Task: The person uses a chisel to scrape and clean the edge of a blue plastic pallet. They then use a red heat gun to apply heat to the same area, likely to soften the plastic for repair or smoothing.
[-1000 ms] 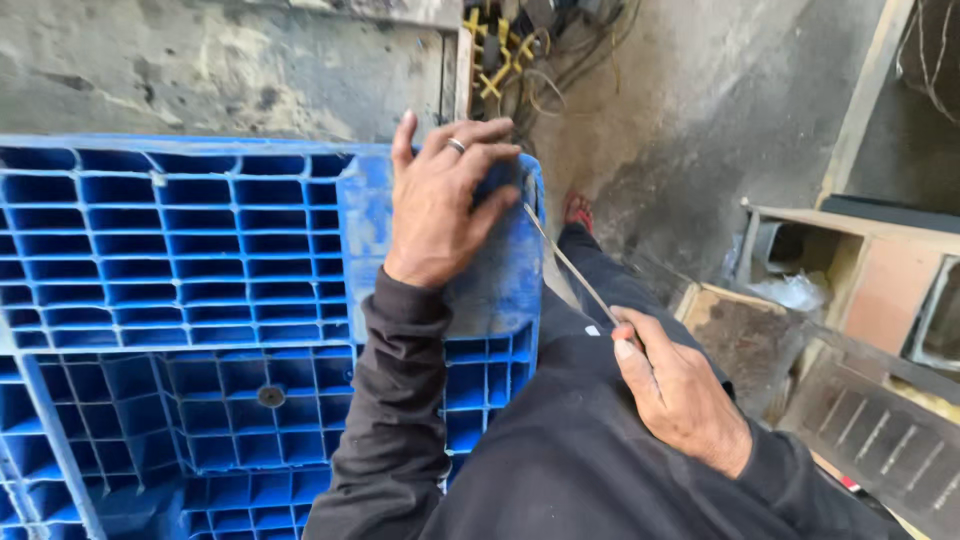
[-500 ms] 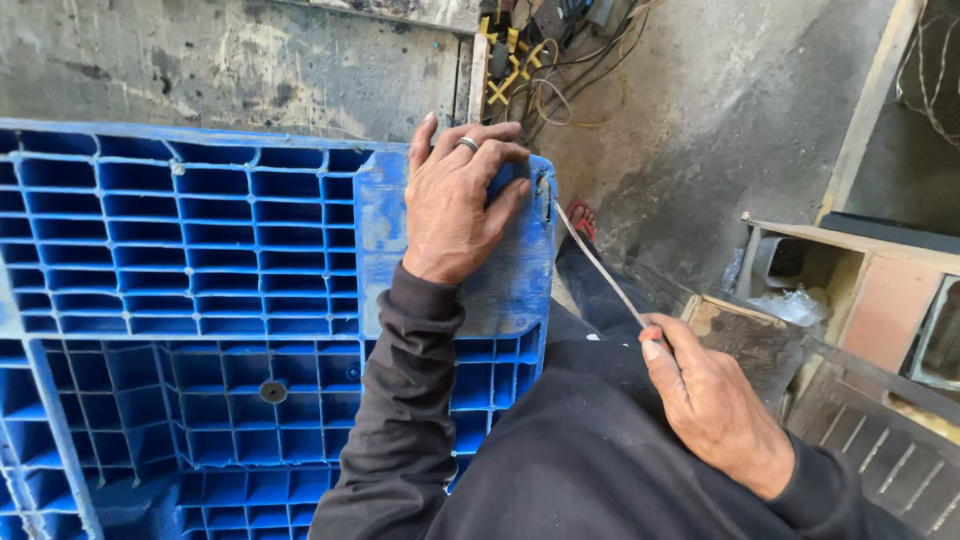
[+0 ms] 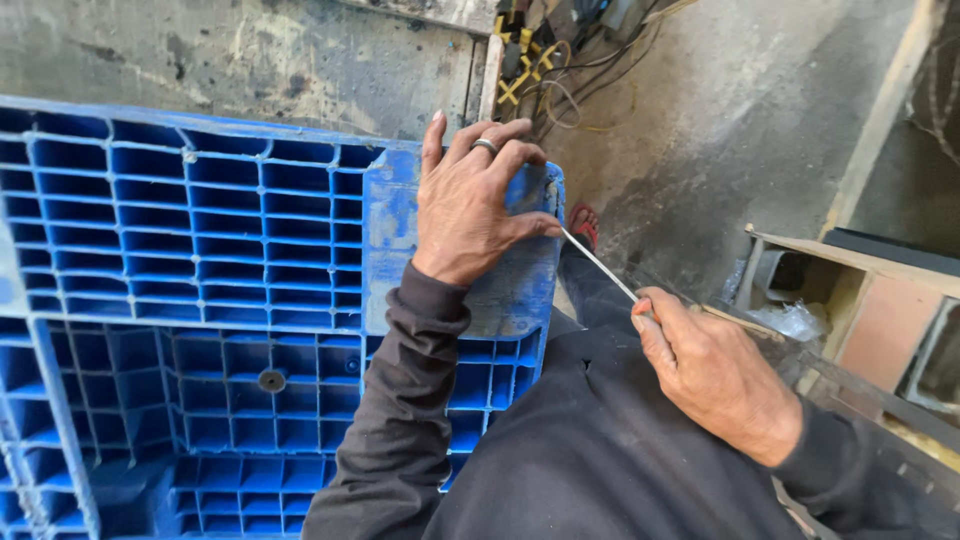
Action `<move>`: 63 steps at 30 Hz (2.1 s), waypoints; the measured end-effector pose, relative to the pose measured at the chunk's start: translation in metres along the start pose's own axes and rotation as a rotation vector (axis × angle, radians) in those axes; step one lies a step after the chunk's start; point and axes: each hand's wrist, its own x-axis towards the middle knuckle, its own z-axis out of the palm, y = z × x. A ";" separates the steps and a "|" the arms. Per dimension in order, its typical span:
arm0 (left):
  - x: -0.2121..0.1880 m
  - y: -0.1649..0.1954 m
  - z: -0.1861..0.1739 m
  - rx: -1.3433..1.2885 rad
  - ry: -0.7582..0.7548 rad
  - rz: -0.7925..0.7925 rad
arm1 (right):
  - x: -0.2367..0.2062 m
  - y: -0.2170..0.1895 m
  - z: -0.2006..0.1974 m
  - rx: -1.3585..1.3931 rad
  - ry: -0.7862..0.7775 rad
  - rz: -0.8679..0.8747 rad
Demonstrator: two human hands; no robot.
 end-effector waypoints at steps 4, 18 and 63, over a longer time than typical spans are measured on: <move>0.004 0.002 0.002 0.030 -0.021 -0.049 | -0.002 0.016 0.020 0.033 -0.014 0.061; 0.003 0.005 0.000 0.061 -0.115 0.009 | -0.011 0.063 0.078 0.191 0.176 -0.108; 0.023 0.019 0.012 0.155 -0.178 -0.136 | -0.027 0.061 -0.034 0.010 0.140 -0.176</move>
